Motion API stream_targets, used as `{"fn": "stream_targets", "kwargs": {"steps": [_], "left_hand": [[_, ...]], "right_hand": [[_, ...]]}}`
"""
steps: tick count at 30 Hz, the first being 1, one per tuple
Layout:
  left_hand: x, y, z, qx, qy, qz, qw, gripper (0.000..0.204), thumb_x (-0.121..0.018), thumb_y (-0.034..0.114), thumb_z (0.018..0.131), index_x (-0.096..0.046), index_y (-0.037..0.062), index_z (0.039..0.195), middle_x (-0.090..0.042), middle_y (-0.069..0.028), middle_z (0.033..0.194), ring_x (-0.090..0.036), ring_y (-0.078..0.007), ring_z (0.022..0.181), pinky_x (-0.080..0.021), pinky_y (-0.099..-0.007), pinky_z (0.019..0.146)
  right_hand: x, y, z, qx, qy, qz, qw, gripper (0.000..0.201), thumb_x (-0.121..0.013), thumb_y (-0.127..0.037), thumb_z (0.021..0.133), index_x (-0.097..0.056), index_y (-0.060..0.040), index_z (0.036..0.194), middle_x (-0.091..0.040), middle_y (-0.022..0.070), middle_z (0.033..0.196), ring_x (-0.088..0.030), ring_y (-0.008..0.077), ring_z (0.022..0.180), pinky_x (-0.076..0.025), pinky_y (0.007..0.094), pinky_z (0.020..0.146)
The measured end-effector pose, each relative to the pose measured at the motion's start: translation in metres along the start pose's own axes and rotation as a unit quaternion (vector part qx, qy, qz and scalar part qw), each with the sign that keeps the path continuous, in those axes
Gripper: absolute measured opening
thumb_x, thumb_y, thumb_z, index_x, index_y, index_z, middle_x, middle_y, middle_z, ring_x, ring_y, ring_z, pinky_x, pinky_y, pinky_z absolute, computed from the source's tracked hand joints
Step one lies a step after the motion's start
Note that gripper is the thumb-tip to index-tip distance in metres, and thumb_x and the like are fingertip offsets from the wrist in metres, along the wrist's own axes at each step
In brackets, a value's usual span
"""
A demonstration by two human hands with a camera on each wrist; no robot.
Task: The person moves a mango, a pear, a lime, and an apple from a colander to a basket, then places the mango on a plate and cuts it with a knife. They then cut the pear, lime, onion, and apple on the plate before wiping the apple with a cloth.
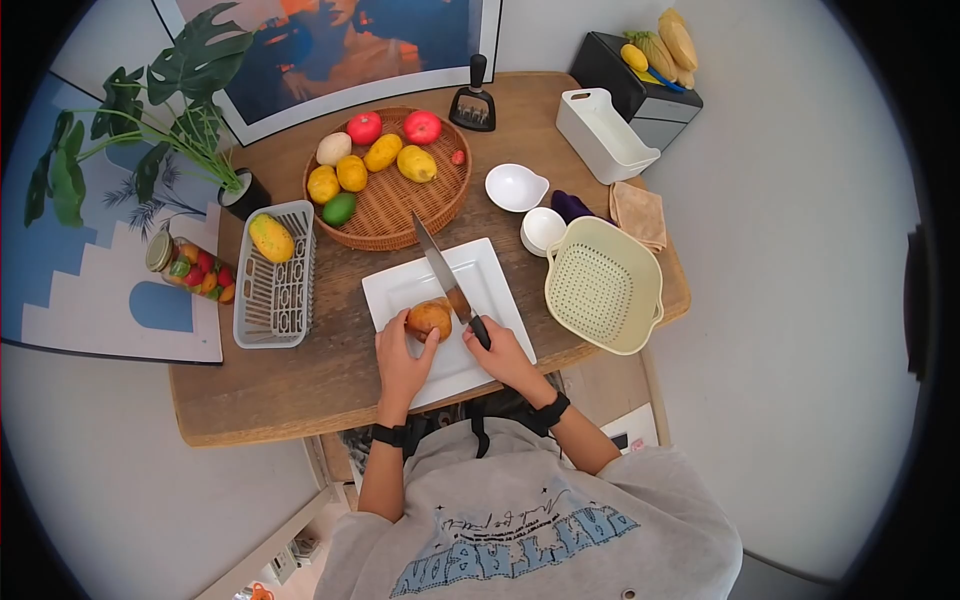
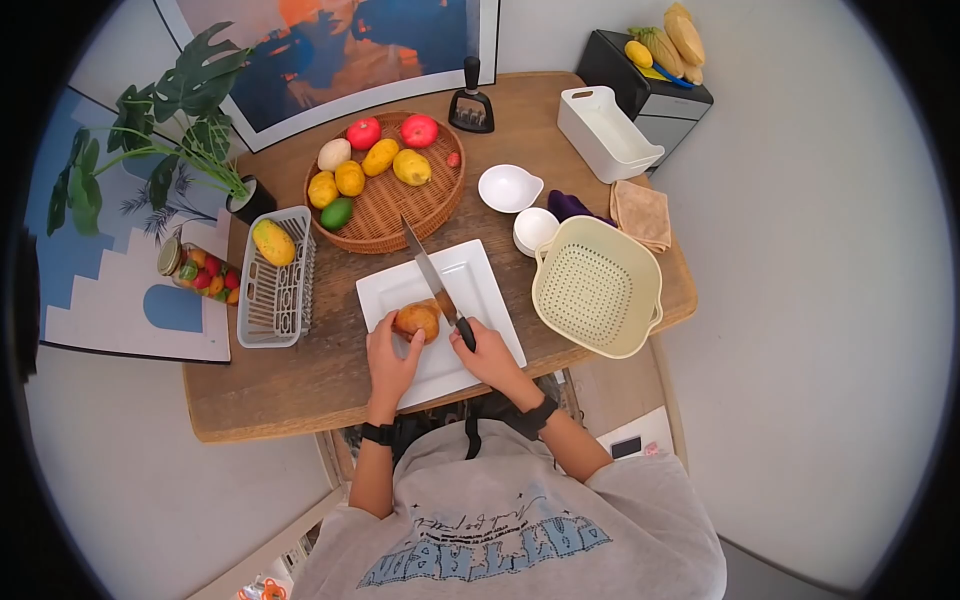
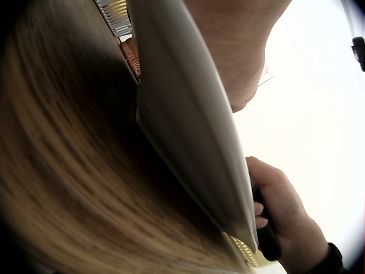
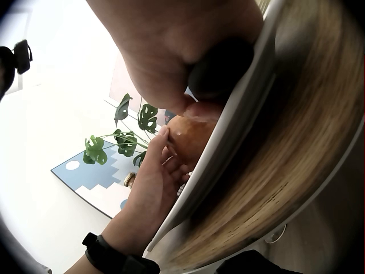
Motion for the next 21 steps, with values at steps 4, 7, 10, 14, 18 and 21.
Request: {"fn": "stream_targets", "kwargs": {"steps": [4,7,10,14,18,21], "left_hand": [[0.0003,0.0001,0.0002,0.002,-0.001,0.001,1.0,0.055,-0.075,0.031,0.088,-0.056,-0.0045,0.126,-0.065,-0.0213,0.114,-0.061,-0.0365,0.106,-0.042,-0.0436,0.095],[0.0002,0.0001,0.0002,0.001,0.001,0.002,1.0,0.055,-0.075,0.031,0.088,-0.056,-0.0044,0.126,-0.065,-0.0213,0.114,-0.061,-0.0365,0.106,-0.042,-0.0436,0.095],[0.0005,0.0014,0.0008,0.002,-0.001,0.002,1.0,0.054,-0.074,0.031,0.088,-0.056,-0.0044,0.126,-0.065,-0.0213,0.114,-0.061,-0.0366,0.105,-0.042,-0.0436,0.094],[-0.0006,0.0004,0.0005,-0.001,0.0,0.005,1.0,0.054,-0.074,0.031,0.089,-0.056,-0.0044,0.126,-0.065,-0.0213,0.113,-0.061,-0.0366,0.105,-0.042,-0.0436,0.095],[-0.0007,0.0003,0.0004,0.005,-0.002,0.007,1.0,0.054,-0.074,0.031,0.089,-0.057,-0.0044,0.126,-0.065,-0.0215,0.114,-0.061,-0.0367,0.106,-0.042,-0.0436,0.095],[-0.0006,0.0004,0.0004,0.011,-0.004,0.009,1.0,0.054,-0.073,0.031,0.089,-0.057,-0.0048,0.126,-0.065,-0.0218,0.114,-0.061,-0.0368,0.106,-0.042,-0.0438,0.095]], "right_hand": [[-0.0001,-0.0006,-0.0002,-0.004,-0.005,-0.001,1.0,0.023,-0.063,-0.021,0.096,-0.061,0.0017,0.099,-0.065,0.0192,0.073,-0.065,0.0308,0.065,-0.05,0.0382,0.062],[0.0001,0.0003,-0.0004,-0.004,-0.004,0.001,1.0,0.023,-0.063,-0.021,0.096,-0.061,0.0018,0.1,-0.065,0.019,0.074,-0.065,0.0305,0.065,-0.05,0.0381,0.063],[0.0001,0.0,-0.0004,-0.001,-0.001,0.007,1.0,0.023,-0.063,-0.021,0.096,-0.061,0.0019,0.1,-0.066,0.0188,0.075,-0.066,0.0306,0.066,-0.051,0.0379,0.063],[0.0014,-0.0029,-0.001,-0.009,-0.007,0.004,1.0,0.022,-0.063,-0.02,0.096,-0.061,0.0018,0.1,-0.066,0.019,0.075,-0.066,0.0312,0.067,-0.051,0.0382,0.064],[0.0008,-0.0006,-0.0007,0.0,-0.002,0.013,1.0,0.022,-0.062,-0.02,0.096,-0.06,0.0018,0.1,-0.066,0.0189,0.076,-0.066,0.0316,0.067,-0.051,0.0382,0.064],[0.0013,-0.0012,-0.0009,-0.002,-0.001,0.016,1.0,0.021,-0.062,-0.019,0.096,-0.06,0.0017,0.1,-0.066,0.0187,0.075,-0.066,0.0319,0.066,-0.051,0.0382,0.064]]}}
Point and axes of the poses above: each hand's wrist, its own z-axis towards the middle knuckle, its own x-axis out of the back of the hand, y = z × x, the point moved 9 cm from there along z, towards the middle knuckle
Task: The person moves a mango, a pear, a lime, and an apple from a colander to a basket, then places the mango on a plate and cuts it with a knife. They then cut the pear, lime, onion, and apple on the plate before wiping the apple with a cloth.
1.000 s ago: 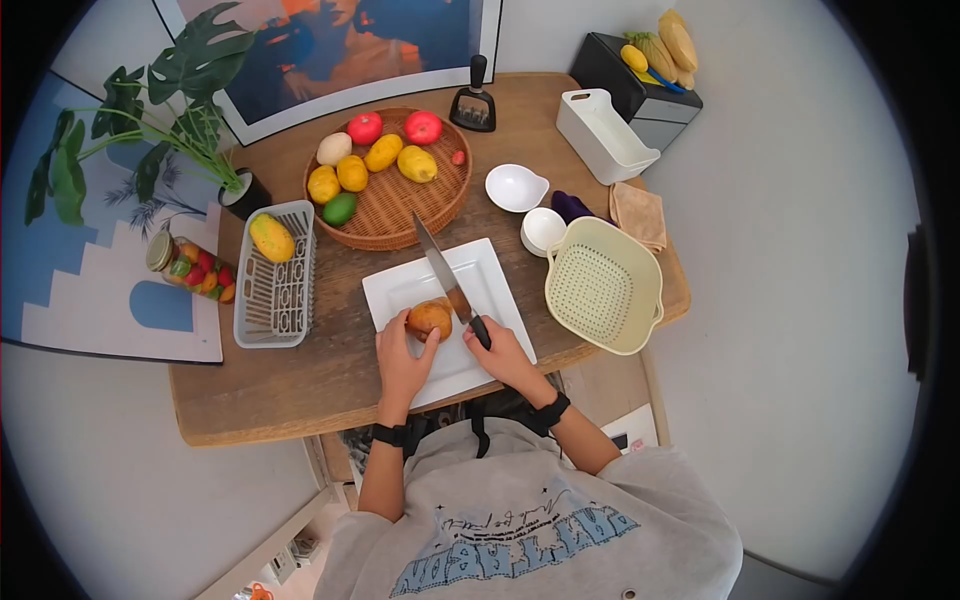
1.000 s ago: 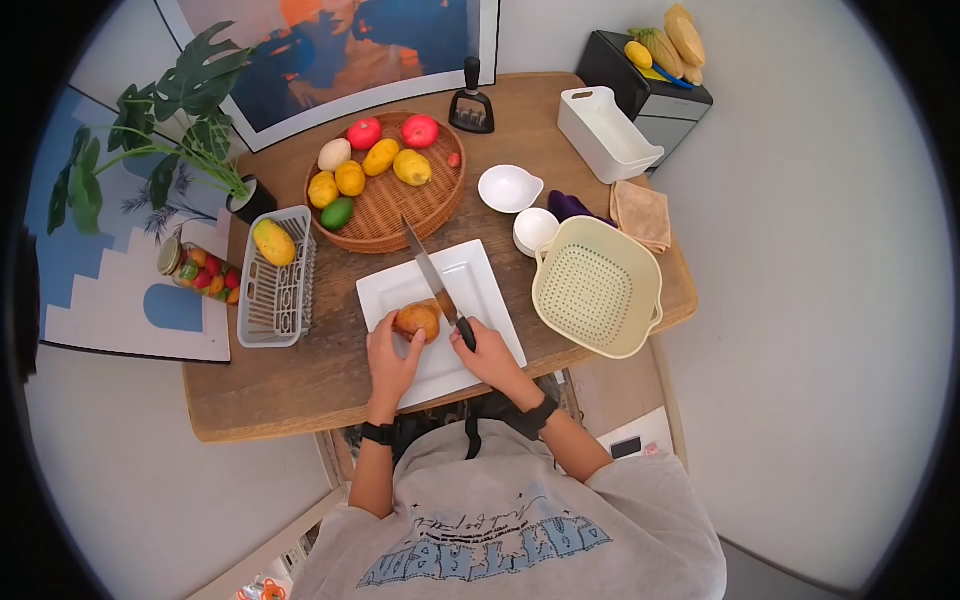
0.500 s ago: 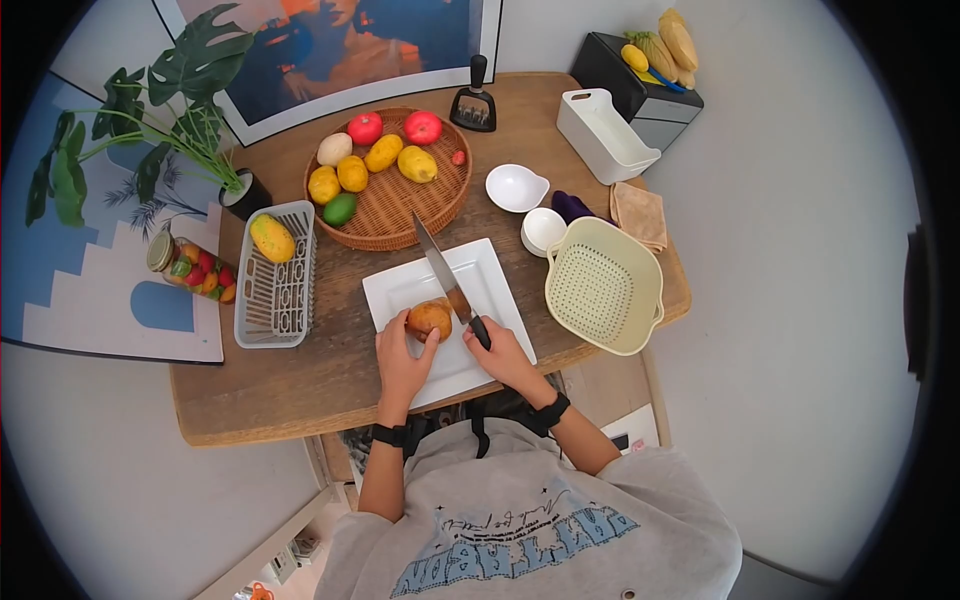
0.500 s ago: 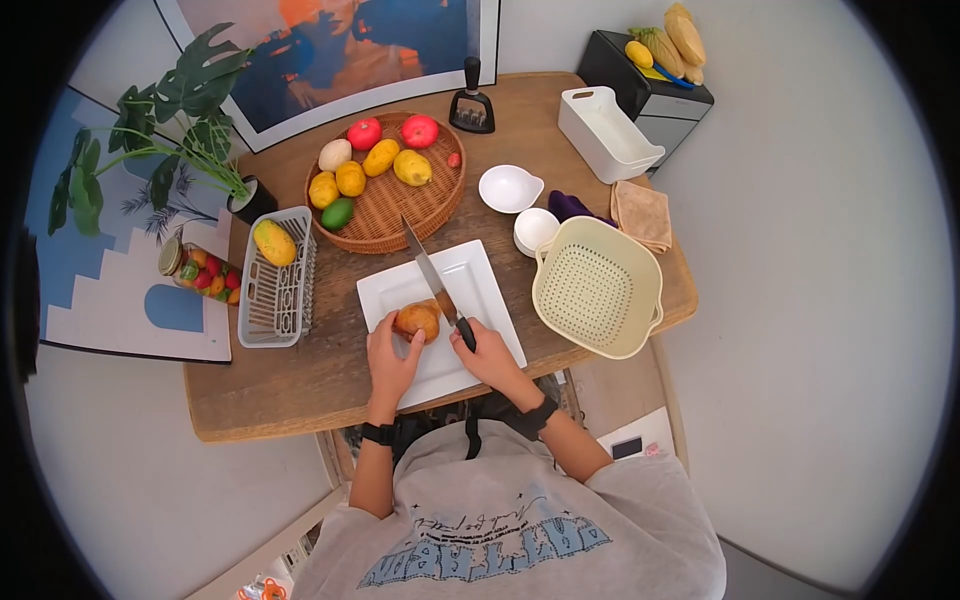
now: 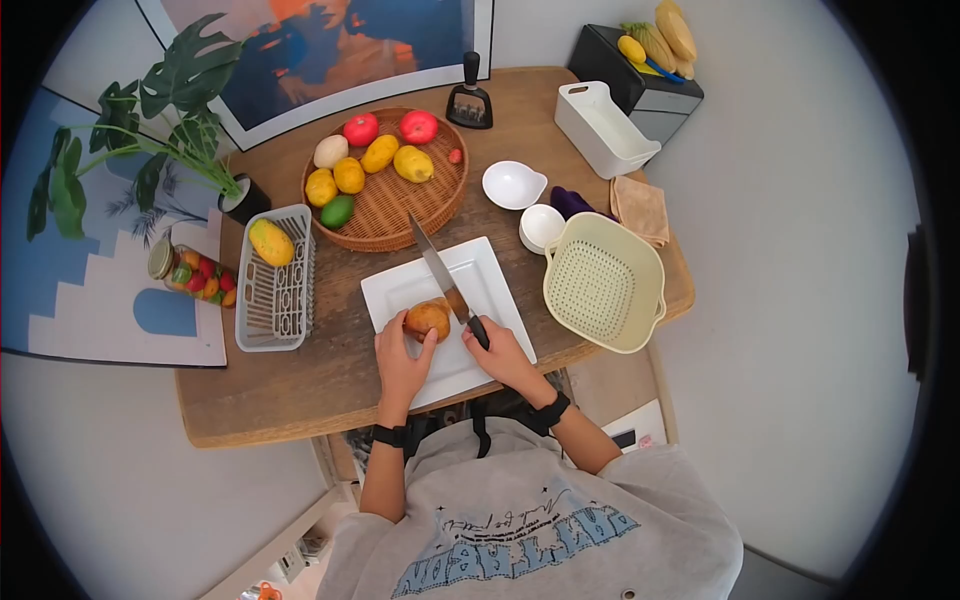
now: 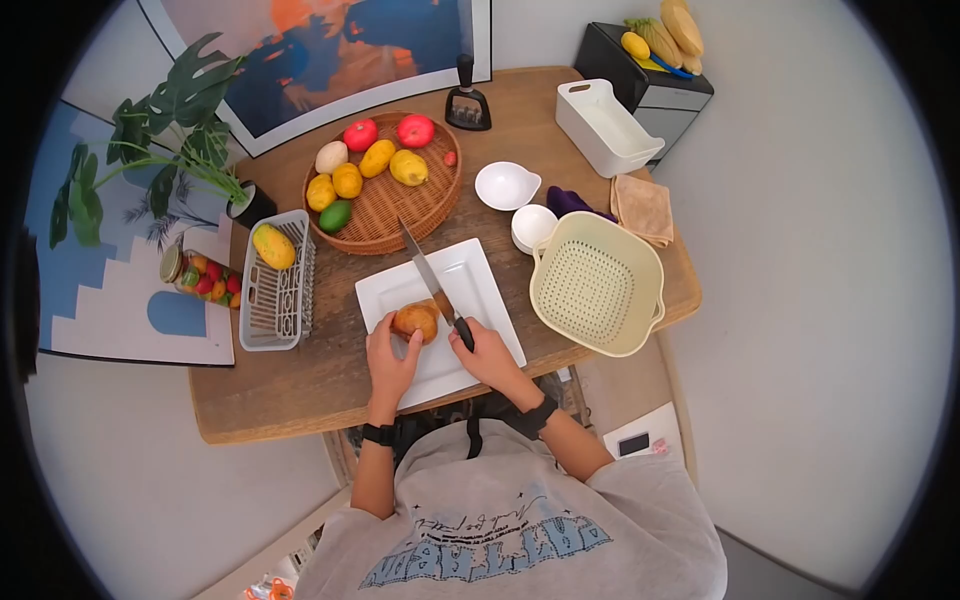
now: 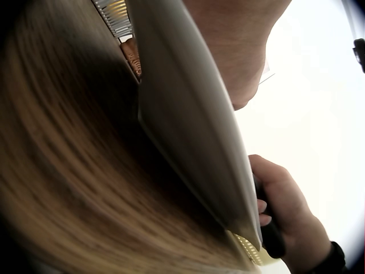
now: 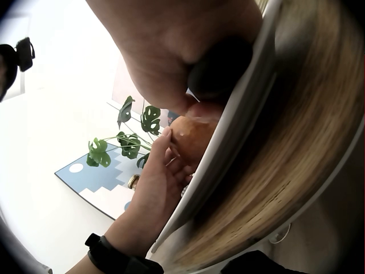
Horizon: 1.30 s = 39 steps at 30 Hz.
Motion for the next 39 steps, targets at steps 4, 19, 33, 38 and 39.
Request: {"fn": "stream_targets", "kwargs": {"steps": [4,19,33,38,39], "left_hand": [[-0.001,0.0,0.0,-0.002,0.002,0.006,1.0,0.054,-0.073,0.031,0.09,-0.057,-0.0052,0.126,-0.065,-0.0218,0.115,-0.061,-0.0371,0.105,-0.042,-0.0439,0.096],[-0.003,-0.005,-0.002,0.01,0.004,0.011,1.0,0.053,-0.073,0.029,0.089,-0.058,-0.0052,0.126,-0.066,-0.0203,0.117,-0.062,-0.0356,0.105,-0.043,-0.0428,0.095],[-0.004,-0.006,-0.004,0.019,0.004,0.01,1.0,0.052,-0.072,0.031,0.091,-0.058,-0.0047,0.127,-0.066,-0.0202,0.117,-0.06,-0.0359,0.104,-0.043,-0.0432,0.094],[-0.005,-0.007,-0.003,0.021,0.003,0.016,1.0,0.051,-0.072,0.03,0.091,-0.058,-0.0038,0.127,-0.066,-0.0207,0.118,-0.06,-0.0362,0.105,-0.043,-0.0438,0.094],[-0.006,-0.007,-0.004,0.024,0.004,0.016,1.0,0.051,-0.072,0.029,0.091,-0.058,-0.0037,0.127,-0.066,-0.0209,0.118,-0.06,-0.0364,0.105,-0.043,-0.0441,0.094]], "right_hand": [[0.0,0.002,0.0,0.003,-0.002,0.011,1.0,0.021,-0.062,-0.021,0.097,-0.061,0.0005,0.101,-0.063,0.0164,0.072,-0.061,0.0256,0.063,-0.049,0.0357,0.063],[-0.002,0.007,0.0,0.005,-0.009,0.031,0.999,0.018,-0.062,-0.016,0.095,-0.061,0.0013,0.098,-0.065,0.017,0.075,-0.065,0.0296,0.067,-0.051,0.0371,0.066],[-0.002,0.007,-0.001,0.023,-0.01,0.038,0.999,0.015,-0.06,-0.014,0.095,-0.06,0.0008,0.097,-0.066,0.0167,0.076,-0.066,0.0299,0.068,-0.051,0.037,0.066],[-0.002,0.009,0.0,0.031,-0.01,0.047,0.998,0.016,-0.061,-0.015,0.095,-0.06,0.0006,0.097,-0.066,0.0178,0.076,-0.067,0.0332,0.07,-0.051,0.0391,0.066],[-0.001,0.008,0.0,0.04,-0.007,0.052,0.998,0.016,-0.061,-0.016,0.095,-0.059,0.0006,0.096,-0.066,0.0189,0.075,-0.067,0.036,0.07,-0.051,0.041,0.065]]}}
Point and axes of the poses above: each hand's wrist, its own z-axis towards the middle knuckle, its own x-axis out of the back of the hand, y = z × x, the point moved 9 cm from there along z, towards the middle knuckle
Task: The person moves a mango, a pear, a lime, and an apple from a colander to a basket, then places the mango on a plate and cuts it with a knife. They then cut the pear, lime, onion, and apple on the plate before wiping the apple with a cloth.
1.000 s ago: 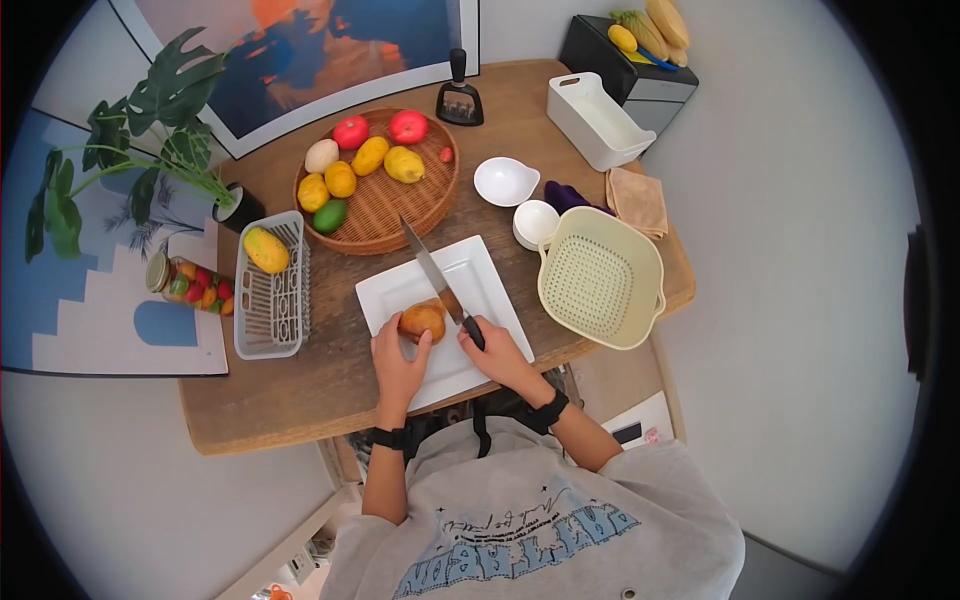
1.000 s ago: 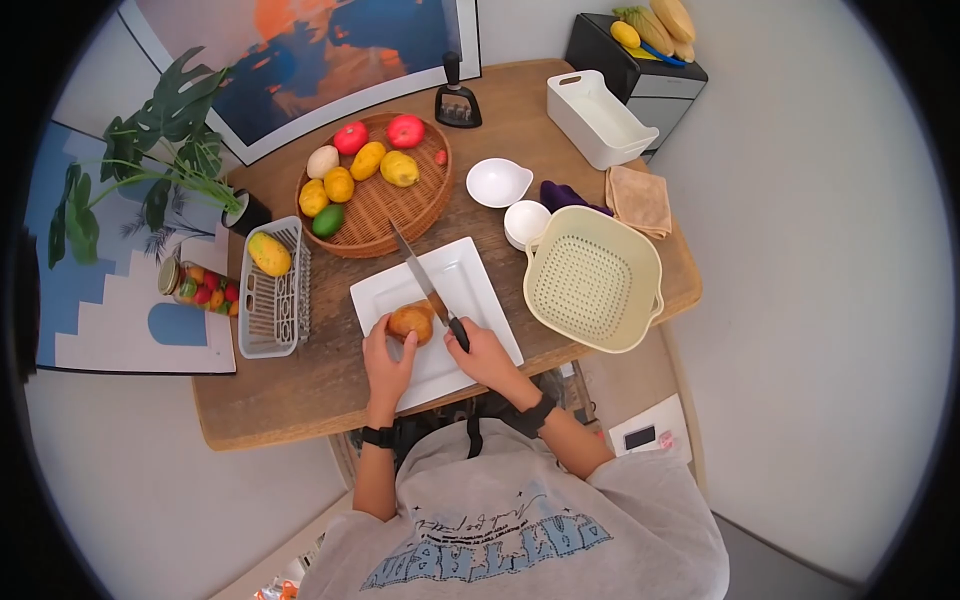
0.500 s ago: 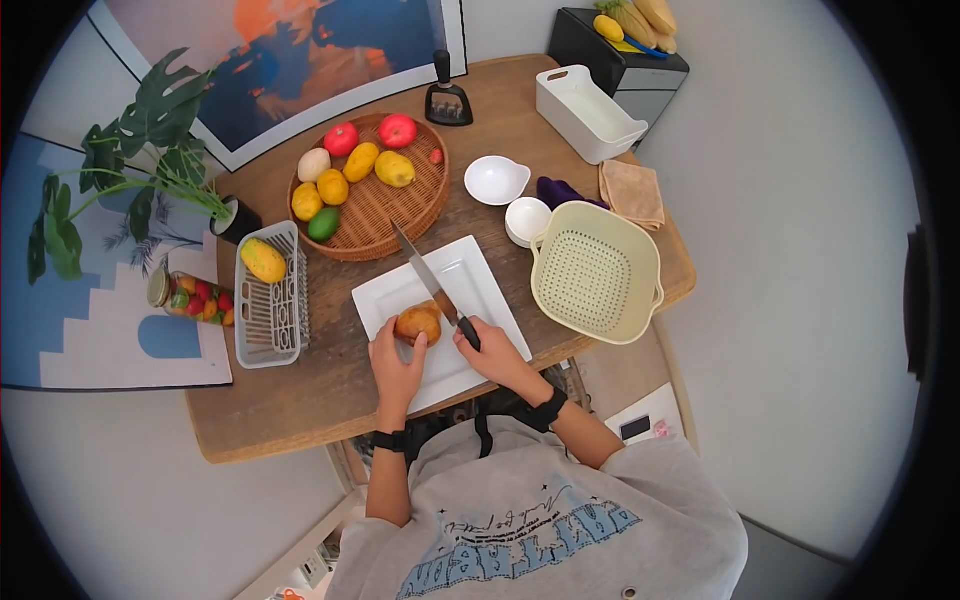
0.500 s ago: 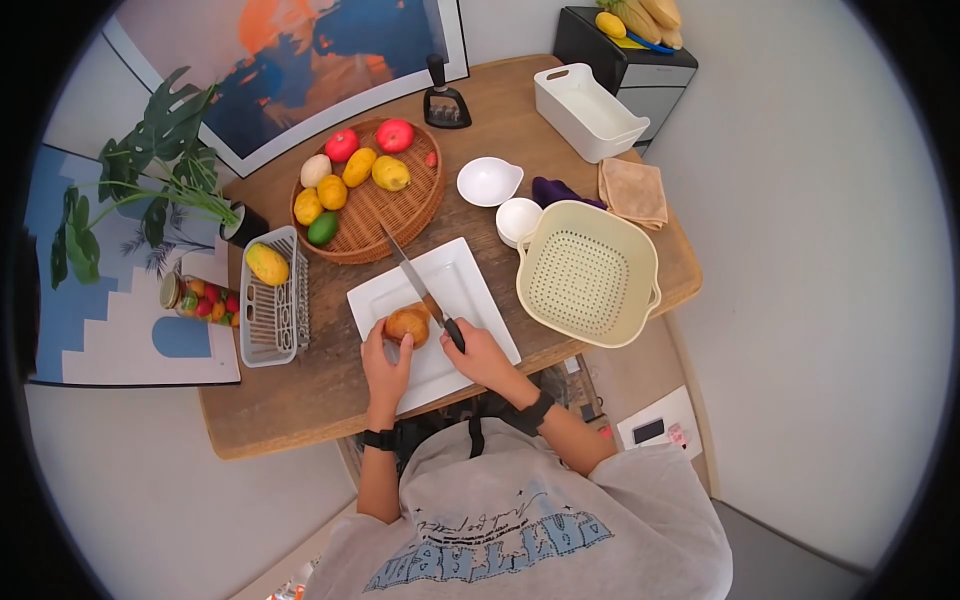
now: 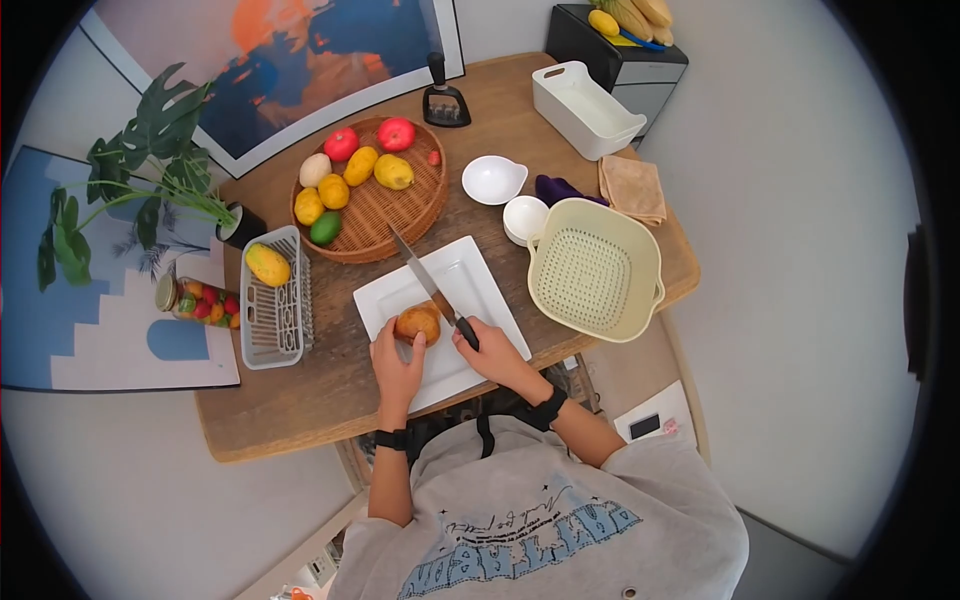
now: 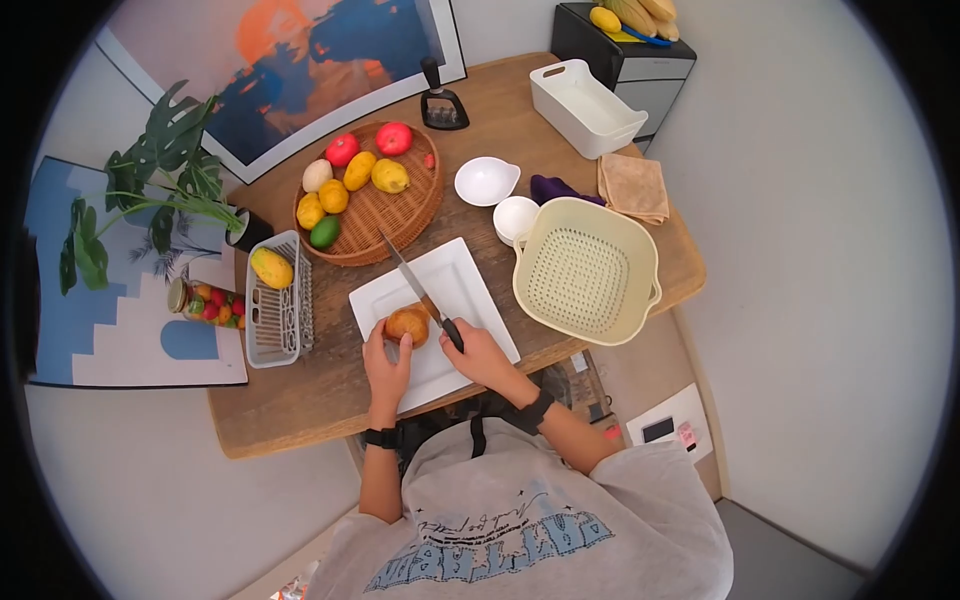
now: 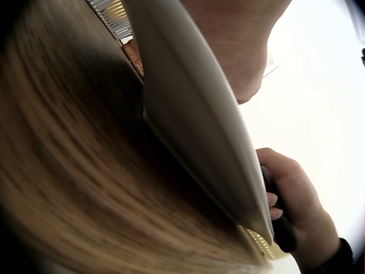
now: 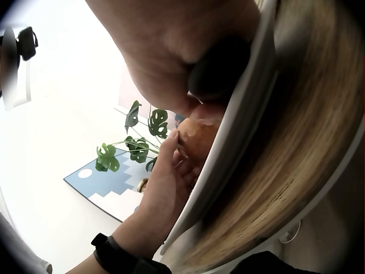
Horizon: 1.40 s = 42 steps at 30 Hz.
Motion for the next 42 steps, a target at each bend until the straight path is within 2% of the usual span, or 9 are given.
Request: {"fn": "stream_targets", "kwargs": {"steps": [1,8,17,20,23,26,32,35,42], "left_hand": [[-0.001,0.0,0.0,0.002,-0.001,0.0,1.0,0.051,-0.072,0.029,0.091,-0.058,-0.0035,0.128,-0.066,-0.021,0.118,-0.06,-0.0365,0.105,-0.043,-0.0443,0.095],[-0.005,-0.005,0.0,0.031,-0.018,0.003,0.999,0.05,-0.071,0.028,0.092,-0.057,-0.0026,0.13,-0.065,-0.0219,0.119,-0.059,-0.0377,0.108,-0.043,-0.0457,0.097],[0.0,0.001,0.001,0.015,-0.012,-0.005,1.0,0.051,-0.072,0.028,0.091,-0.058,-0.0028,0.128,-0.067,-0.0203,0.114,-0.061,-0.0355,0.104,-0.042,-0.0436,0.096],[0.001,0.003,0.001,0.007,-0.005,-0.007,1.0,0.051,-0.073,0.028,0.09,-0.058,-0.0029,0.128,-0.067,-0.0194,0.111,-0.062,-0.0343,0.101,-0.042,-0.0426,0.094],[0.003,0.005,0.001,-0.007,0.003,-0.003,1.0,0.052,-0.074,0.029,0.09,-0.058,-0.0033,0.127,-0.067,-0.0189,0.11,-0.062,-0.034,0.1,-0.042,-0.0425,0.094],[0.003,0.005,0.002,-0.015,0.004,-0.005,1.0,0.052,-0.074,0.03,0.089,-0.058,-0.004,0.126,-0.067,-0.019,0.11,-0.062,-0.0347,0.101,-0.042,-0.0429,0.094],[0.003,0.004,0.003,-0.013,-0.009,-0.014,1.0,0.053,-0.074,0.031,0.089,-0.058,-0.0047,0.125,-0.066,-0.0195,0.112,-0.062,-0.0355,0.103,-0.042,-0.043,0.094],[0.004,0.007,0.003,-0.024,-0.001,-0.013,1.0,0.053,-0.074,0.031,0.089,-0.058,-0.0049,0.125,-0.066,-0.0195,0.111,-0.062,-0.0353,0.103,-0.042,-0.0431,0.095],[0.005,0.008,0.003,-0.035,0.003,-0.018,0.999,0.053,-0.073,0.031,0.089,-0.057,-0.0052,0.125,-0.066,-0.0193,0.11,-0.062,-0.0348,0.102,-0.042,-0.0432,0.095]], "right_hand": [[0.001,-0.001,0.0,0.009,0.005,0.005,1.0,0.017,-0.061,-0.016,0.095,-0.059,0.0005,0.096,-0.066,0.0201,0.074,-0.067,0.0388,0.07,-0.051,0.0429,0.064],[-0.001,0.003,-0.001,0.022,0.007,0.008,1.0,0.019,-0.061,-0.017,0.095,-0.055,0.001,0.095,-0.062,0.0235,0.07,-0.063,0.0434,0.066,-0.049,0.0468,0.06],[0.0,0.002,-0.001,0.027,0.022,-0.004,0.999,0.02,-0.062,-0.017,0.095,-0.056,0.0011,0.094,-0.063,0.0231,0.072,-0.064,0.0432,0.07,-0.049,0.0467,0.062],[-0.001,0.002,-0.001,0.031,0.029,-0.001,0.999,0.019,-0.062,-0.017,0.095,-0.056,0.0008,0.094,-0.064,0.0225,0.073,-0.064,0.0429,0.07,-0.05,0.0458,0.063],[-0.003,0.008,-0.001,-0.009,0.006,-0.022,1.0,0.015,-0.061,-0.014,0.095,-0.06,0.0008,0.098,-0.068,0.0166,0.081,-0.068,0.0318,0.073,-0.052,0.0374,0.068],[-0.003,0.009,0.0,-0.028,0.001,-0.036,0.999,0.014,-0.061,-0.013,0.095,-0.06,0.0005,0.097,-0.068,0.0166,0.081,-0.068,0.0312,0.073,-0.052,0.0372,0.068],[-0.001,0.0,0.001,-0.01,0.015,-0.035,0.999,0.015,-0.061,-0.014,0.095,-0.061,0.0004,0.098,-0.067,0.0178,0.08,-0.067,0.0315,0.071,-0.051,0.0378,0.068],[0.0,-0.002,0.001,0.0,0.026,-0.04,0.999,0.015,-0.061,-0.014,0.093,-0.06,0.0005,0.095,-0.066,0.0187,0.075,-0.067,0.0354,0.068,-0.051,0.0406,0.063],[-0.001,0.001,0.001,-0.026,0.013,-0.053,0.998,0.02,-0.061,-0.019,0.097,-0.06,0.001,0.099,-0.066,0.0193,0.078,-0.066,0.033,0.07,-0.051,0.039,0.067]]}}
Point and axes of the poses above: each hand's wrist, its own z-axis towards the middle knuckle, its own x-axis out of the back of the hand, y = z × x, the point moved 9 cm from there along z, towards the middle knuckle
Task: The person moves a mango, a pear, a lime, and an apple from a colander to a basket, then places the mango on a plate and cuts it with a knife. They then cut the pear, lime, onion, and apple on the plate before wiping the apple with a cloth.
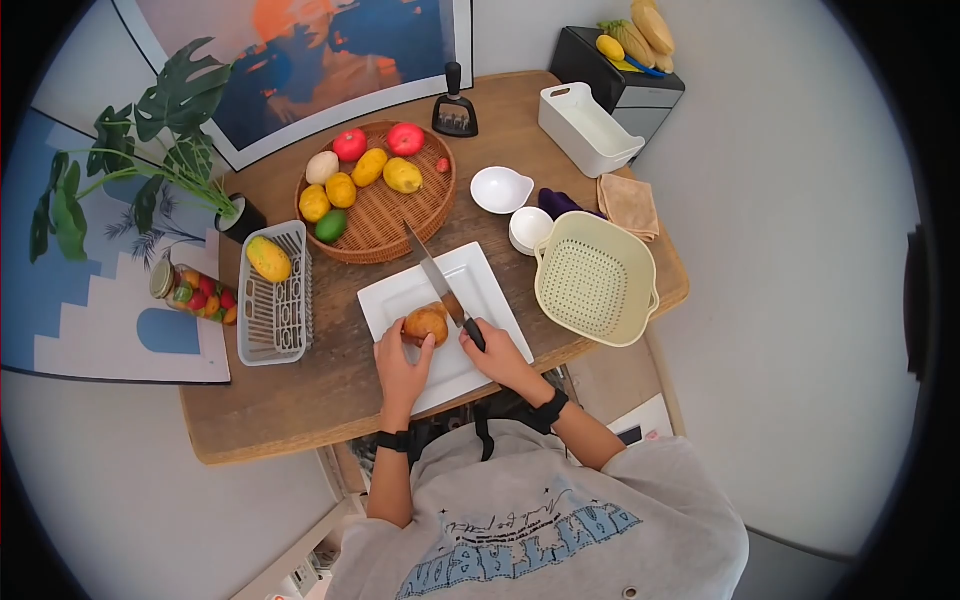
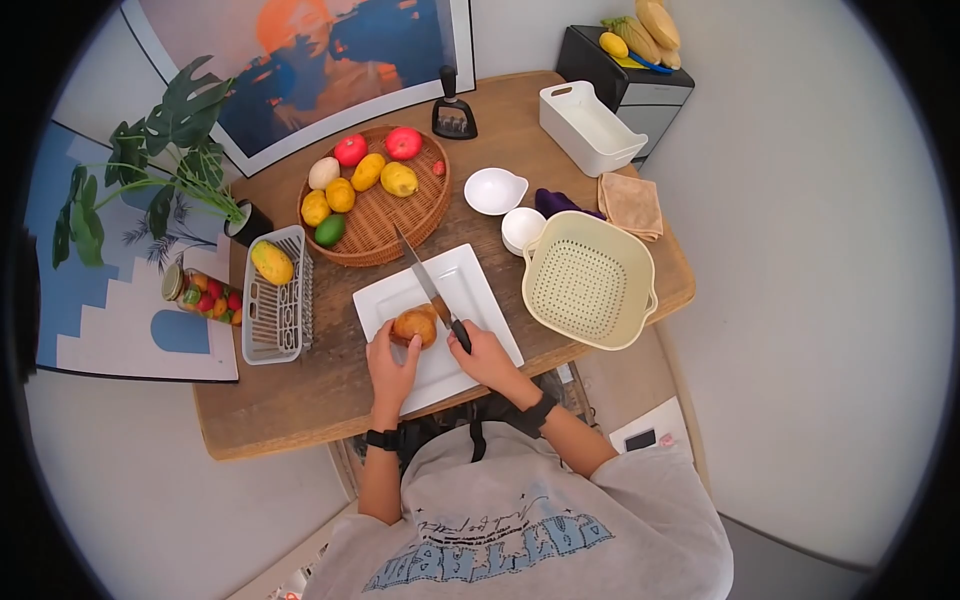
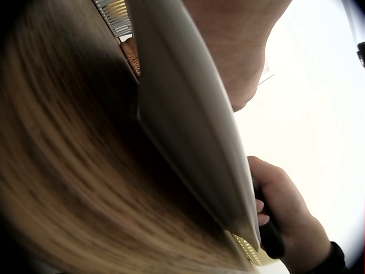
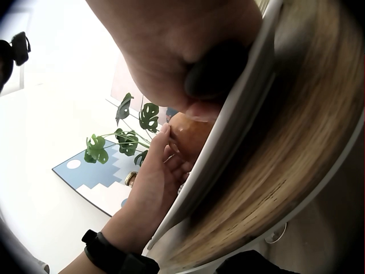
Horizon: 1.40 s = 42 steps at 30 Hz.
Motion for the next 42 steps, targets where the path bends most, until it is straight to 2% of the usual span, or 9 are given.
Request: {"fn": "stream_targets", "kwargs": {"steps": [5,14,31,42], "left_hand": [[-0.0001,0.0015,0.0006,0.001,-0.004,0.0,1.0,0.053,-0.073,0.031,0.09,-0.057,-0.0052,0.125,-0.066,-0.019,0.108,-0.062,-0.0348,0.101,-0.042,-0.0432,0.095],[-0.0008,-0.0004,-0.0004,0.007,-0.004,0.007,1.0,0.054,-0.073,0.032,0.09,-0.057,-0.0052,0.125,-0.066,-0.0194,0.11,-0.062,-0.0348,0.103,-0.041,-0.0434,0.096],[0.0001,0.0006,0.0002,0.002,-0.004,0.007,1.0,0.054,-0.073,0.032,0.09,-0.057,-0.0051,0.125,-0.066,-0.0196,0.111,-0.062,-0.0346,0.101,-0.042,-0.0428,0.093],[-0.0005,-0.0004,0.0001,0.002,-0.005,0.003,1.0,0.053,-0.073,0.031,0.09,-0.057,-0.0052,0.125,-0.065,-0.0203,0.112,-0.062,-0.0356,0.104,-0.042,-0.0435,0.095]], "right_hand": [[0.0018,-0.0032,0.0,0.013,0.013,0.004,1.0,0.017,-0.061,-0.016,0.094,-0.06,0.0015,0.097,-0.065,0.0198,0.074,-0.066,0.0347,0.068,-0.051,0.0407,0.064],[0.001,-0.0008,-0.0006,-0.004,0.0,-0.001,1.0,0.019,-0.061,-0.018,0.096,-0.06,0.001,0.1,-0.064,0.0182,0.074,-0.064,0.0297,0.067,-0.05,0.038,0.066],[0.0016,-0.0027,-0.0005,-0.008,-0.002,-0.001,1.0,0.018,-0.061,-0.016,0.095,-0.06,0.0012,0.099,-0.065,0.0187,0.075,-0.066,0.031,0.068,-0.051,0.0381,0.066],[0.0016,-0.0038,-0.0003,-0.002,0.004,0.007,1.0,0.018,-0.061,-0.016,0.095,-0.06,0.0012,0.099,-0.064,0.0184,0.074,-0.065,0.0304,0.066,-0.05,0.0378,0.065]]}}
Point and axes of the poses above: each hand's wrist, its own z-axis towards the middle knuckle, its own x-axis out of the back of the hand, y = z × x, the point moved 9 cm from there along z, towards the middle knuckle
